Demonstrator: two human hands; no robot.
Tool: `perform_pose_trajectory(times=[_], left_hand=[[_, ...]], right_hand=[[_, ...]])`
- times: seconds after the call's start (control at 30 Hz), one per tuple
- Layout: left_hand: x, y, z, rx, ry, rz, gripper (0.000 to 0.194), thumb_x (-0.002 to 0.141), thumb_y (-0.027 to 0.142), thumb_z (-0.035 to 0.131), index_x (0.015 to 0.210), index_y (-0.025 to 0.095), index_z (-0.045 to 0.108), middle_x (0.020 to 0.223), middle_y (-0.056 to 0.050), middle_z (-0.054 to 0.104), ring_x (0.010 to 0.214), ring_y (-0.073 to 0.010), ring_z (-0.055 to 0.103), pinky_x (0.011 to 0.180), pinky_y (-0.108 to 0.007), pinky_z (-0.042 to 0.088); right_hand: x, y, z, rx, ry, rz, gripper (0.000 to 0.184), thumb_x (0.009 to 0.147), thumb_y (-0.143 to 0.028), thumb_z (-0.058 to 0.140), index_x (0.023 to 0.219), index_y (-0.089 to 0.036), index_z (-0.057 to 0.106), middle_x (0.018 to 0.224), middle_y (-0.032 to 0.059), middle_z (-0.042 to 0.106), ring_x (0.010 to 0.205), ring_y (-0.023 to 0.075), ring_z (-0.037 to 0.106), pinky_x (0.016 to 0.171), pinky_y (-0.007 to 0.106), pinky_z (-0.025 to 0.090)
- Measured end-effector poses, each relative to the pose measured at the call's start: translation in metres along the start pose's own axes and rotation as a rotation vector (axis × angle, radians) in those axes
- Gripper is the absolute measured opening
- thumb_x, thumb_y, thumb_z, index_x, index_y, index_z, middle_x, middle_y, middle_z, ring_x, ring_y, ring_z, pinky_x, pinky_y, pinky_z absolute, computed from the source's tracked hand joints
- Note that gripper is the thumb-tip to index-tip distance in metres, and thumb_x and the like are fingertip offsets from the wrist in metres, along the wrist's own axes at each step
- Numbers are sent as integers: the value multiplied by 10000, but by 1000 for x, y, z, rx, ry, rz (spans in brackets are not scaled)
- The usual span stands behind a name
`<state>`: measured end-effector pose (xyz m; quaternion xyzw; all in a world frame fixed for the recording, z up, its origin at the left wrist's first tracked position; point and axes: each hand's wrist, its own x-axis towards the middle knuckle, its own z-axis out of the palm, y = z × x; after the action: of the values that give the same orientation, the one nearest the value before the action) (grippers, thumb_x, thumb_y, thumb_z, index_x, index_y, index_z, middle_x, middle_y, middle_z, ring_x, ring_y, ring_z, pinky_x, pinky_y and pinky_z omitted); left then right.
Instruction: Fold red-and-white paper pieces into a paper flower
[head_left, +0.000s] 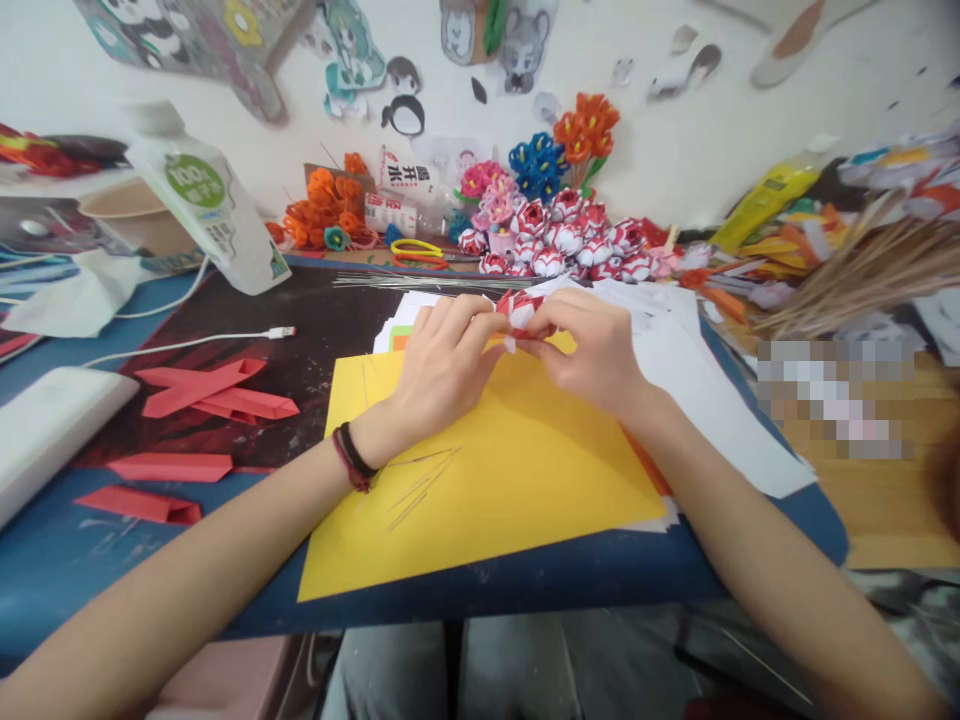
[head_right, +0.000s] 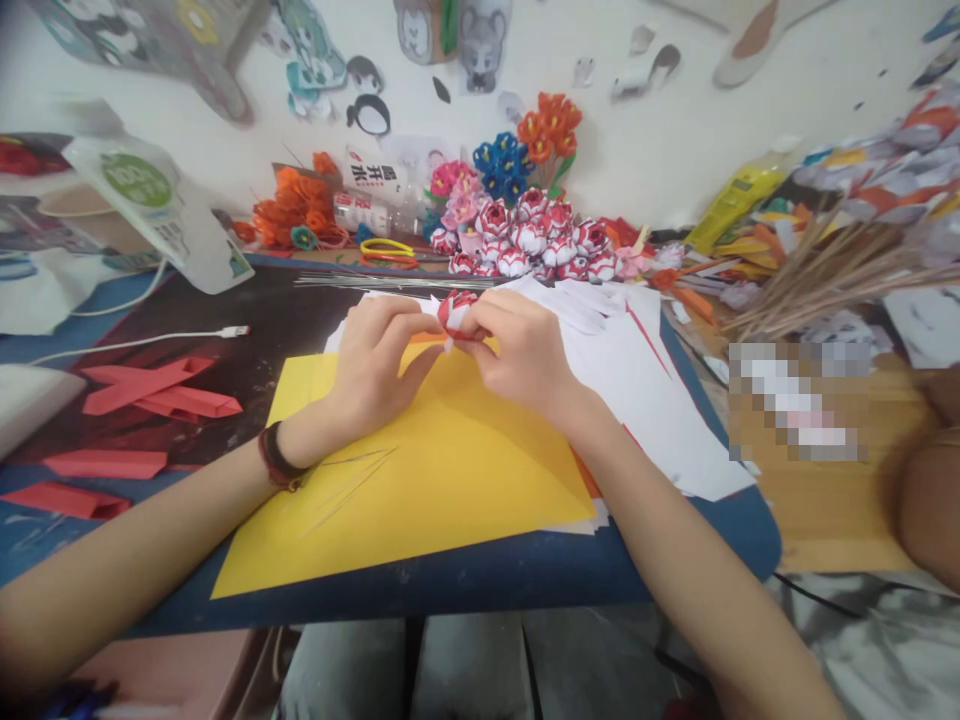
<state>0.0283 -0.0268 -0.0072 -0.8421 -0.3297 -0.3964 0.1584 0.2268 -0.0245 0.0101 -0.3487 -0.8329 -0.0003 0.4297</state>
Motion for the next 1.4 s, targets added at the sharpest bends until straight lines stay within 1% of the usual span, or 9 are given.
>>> perform_pose_trajectory(times=[0.17, 0.27, 0.4, 0.53, 0.77, 0.9, 1.1, 1.27, 1.4], left_hand=[[-1, 3, -3, 42, -162, 53, 133, 952, 294, 487, 946, 177, 549, 895, -51, 612, 826, -204, 528, 682, -339, 361], [-1, 4, -1, 110, -205, 28, 210, 976, 307, 448, 857, 173, 556, 812, -39, 613, 773, -182, 546, 617, -312, 343], [-3, 4, 4, 218, -183, -10, 295, 987, 291, 442, 744, 170, 557, 678, -19, 595, 589, -141, 513, 503, -304, 230], [-5, 2, 8, 199, -132, 72, 268, 976, 239, 455, 737, 170, 553, 586, 11, 549, 462, -109, 422, 459, -295, 161], [-4, 2, 6, 160, -131, 109, 295, 1001, 210, 389, 752, 163, 540, 574, 17, 515, 455, -85, 386, 459, -285, 148], [-4, 2, 6, 150, -134, 125, 289, 998, 203, 388, 757, 163, 543, 562, 22, 508, 455, -87, 383, 458, -284, 151], [-5, 1, 6, 180, -102, 176, 247, 961, 176, 436, 742, 164, 549, 527, 33, 499, 427, -91, 375, 457, -286, 168], [-5, 1, 6, 191, -75, 178, 278, 956, 176, 430, 696, 174, 528, 515, 31, 490, 418, -93, 362, 456, -288, 173], [-6, 1, 6, 187, -90, 171, 301, 965, 188, 417, 684, 172, 523, 514, 27, 489, 417, -90, 354, 460, -289, 180]], right_hand=[[0, -1, 1, -42, 17, 70, 124, 801, -141, 604, 703, -206, 564, 675, 1, 562, 667, 158, 526, 628, 295, 388], [-1, -2, 2, -14, -13, 81, 115, 812, -156, 615, 711, -199, 581, 674, -2, 564, 651, 145, 523, 616, 285, 385], [-1, -3, 2, 36, -93, 70, 102, 858, -197, 605, 759, -192, 629, 696, 0, 594, 625, 132, 525, 601, 282, 389], [0, -2, 2, 42, -88, 54, 97, 873, -232, 612, 786, -201, 643, 741, 16, 612, 701, 161, 556, 653, 306, 422], [4, 2, 1, 75, -52, 101, 136, 870, -326, 647, 790, -216, 650, 899, 43, 550, 858, 197, 553, 750, 354, 463], [4, 3, 2, 108, -46, 123, 142, 846, -331, 682, 785, -205, 660, 1011, 65, 558, 977, 219, 563, 841, 387, 471], [4, -2, 0, 233, -132, 210, 141, 873, -276, 639, 763, -197, 675, 1122, 81, 619, 950, 195, 619, 783, 351, 507], [4, -3, 0, 227, -121, 212, 124, 843, -286, 669, 754, -200, 676, 1160, 86, 639, 1064, 228, 615, 873, 393, 503], [4, -3, 1, 283, -150, 283, 150, 840, -325, 670, 762, -196, 671, 1135, 86, 651, 1029, 219, 624, 767, 344, 531]])
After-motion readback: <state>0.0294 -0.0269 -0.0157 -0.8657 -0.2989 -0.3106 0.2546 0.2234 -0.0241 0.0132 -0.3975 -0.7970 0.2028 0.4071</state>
